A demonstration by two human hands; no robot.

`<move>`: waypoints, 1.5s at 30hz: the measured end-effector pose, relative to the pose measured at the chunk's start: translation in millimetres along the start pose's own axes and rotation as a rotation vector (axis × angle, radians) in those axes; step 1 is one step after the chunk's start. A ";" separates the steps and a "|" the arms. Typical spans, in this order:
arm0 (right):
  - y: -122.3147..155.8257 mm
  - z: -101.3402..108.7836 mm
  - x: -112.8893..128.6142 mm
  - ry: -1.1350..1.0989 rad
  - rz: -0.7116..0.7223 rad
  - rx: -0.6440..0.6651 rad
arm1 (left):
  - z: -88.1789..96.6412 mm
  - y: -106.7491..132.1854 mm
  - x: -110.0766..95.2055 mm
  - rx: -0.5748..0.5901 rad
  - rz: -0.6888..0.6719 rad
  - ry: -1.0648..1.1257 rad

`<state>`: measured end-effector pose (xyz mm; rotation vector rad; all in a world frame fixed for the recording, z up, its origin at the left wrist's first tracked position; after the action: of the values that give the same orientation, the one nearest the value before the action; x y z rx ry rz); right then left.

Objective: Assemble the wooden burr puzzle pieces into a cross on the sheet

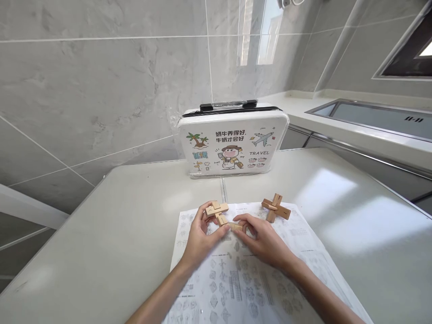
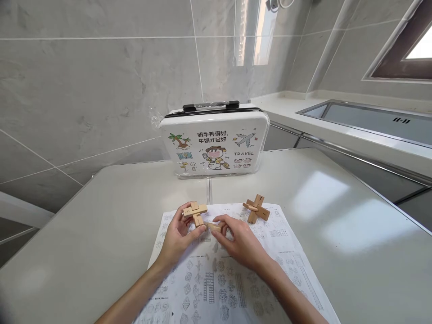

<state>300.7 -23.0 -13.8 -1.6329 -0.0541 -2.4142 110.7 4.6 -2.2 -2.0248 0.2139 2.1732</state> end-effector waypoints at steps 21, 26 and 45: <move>0.2 3.4 -4.7 -0.336 -0.106 -0.175 | -14.3 11.7 -12.1 0.099 -0.339 -0.555; 3.6 0.0 -0.9 -0.305 -0.063 -0.207 | -17.3 13.3 -12.0 0.120 -0.404 -0.619; 0.8 -4.1 5.8 -0.333 -0.032 0.014 | -12.3 7.3 2.5 0.198 -0.024 -0.119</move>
<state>295.0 -25.4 -10.1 -2.0223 -0.1525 -2.1318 120.9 -5.1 -5.6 -1.7777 0.3709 2.1553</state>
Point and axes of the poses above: each hand's wrist, its own y-axis away from the middle knuckle, its own z-axis out of the back of the hand, x = y × z, the point moved 4 cm from there along -y, towards the middle knuckle, and after that the axes turned 7 degrees about -y, right-handed, at the moved point
